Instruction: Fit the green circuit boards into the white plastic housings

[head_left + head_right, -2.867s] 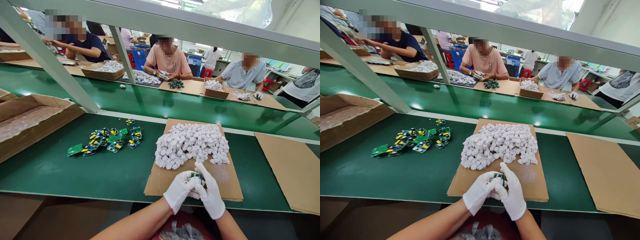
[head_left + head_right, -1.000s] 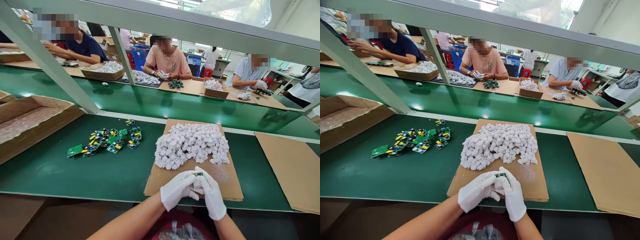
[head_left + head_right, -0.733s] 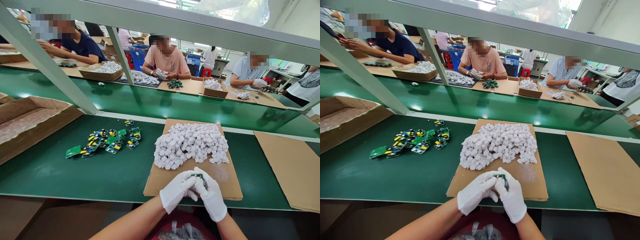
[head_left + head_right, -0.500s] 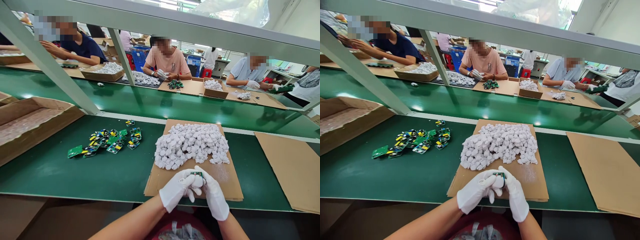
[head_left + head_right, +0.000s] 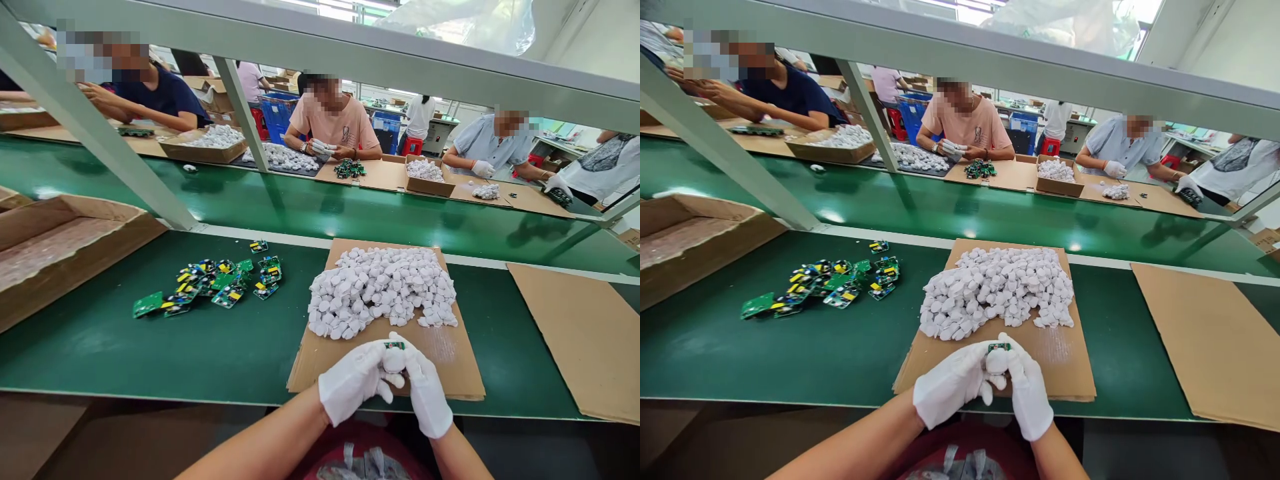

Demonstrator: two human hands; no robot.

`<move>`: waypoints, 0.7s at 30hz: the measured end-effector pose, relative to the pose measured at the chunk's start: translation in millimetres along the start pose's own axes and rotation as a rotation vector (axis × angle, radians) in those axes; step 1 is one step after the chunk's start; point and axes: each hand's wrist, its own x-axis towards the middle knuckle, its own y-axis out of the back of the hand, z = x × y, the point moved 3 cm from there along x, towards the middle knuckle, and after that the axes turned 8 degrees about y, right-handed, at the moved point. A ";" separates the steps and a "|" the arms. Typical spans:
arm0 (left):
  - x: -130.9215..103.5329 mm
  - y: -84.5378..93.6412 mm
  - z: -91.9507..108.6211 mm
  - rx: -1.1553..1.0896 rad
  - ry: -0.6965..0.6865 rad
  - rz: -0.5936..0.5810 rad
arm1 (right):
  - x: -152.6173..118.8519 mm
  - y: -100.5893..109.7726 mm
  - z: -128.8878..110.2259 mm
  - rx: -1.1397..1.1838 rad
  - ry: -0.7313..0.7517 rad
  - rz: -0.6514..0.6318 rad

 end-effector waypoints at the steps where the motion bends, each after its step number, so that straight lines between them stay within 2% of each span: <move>1: -1.2 -1.1 0.7 -0.049 0.001 0.000 | 0.0 0.3 -0.9 0.016 0.008 -0.009; 4: -3.7 -3.7 1.7 -0.065 -0.015 -0.004 | 0.2 -1.2 -7.5 0.005 0.042 -0.051; 9: -1.6 -2.6 0.6 0.038 -0.035 0.011 | 3.4 -3.0 -22.0 -0.225 0.041 -0.097; 12: 0.3 0.7 0.7 0.091 -0.039 0.068 | 6.0 -2.8 -28.3 -0.144 0.067 -0.150; 14: 0.5 0.7 2.3 0.132 -0.049 0.065 | 7.3 -1.8 -30.5 -0.082 0.082 -0.167; 17: -0.2 -2.3 5.6 0.202 -0.051 0.046 | 8.8 1.3 -31.2 -0.136 0.072 -0.131; 21: -1.0 -2.1 8.7 0.321 -0.063 0.125 | 10.8 1.0 -29.0 -0.120 0.098 -0.145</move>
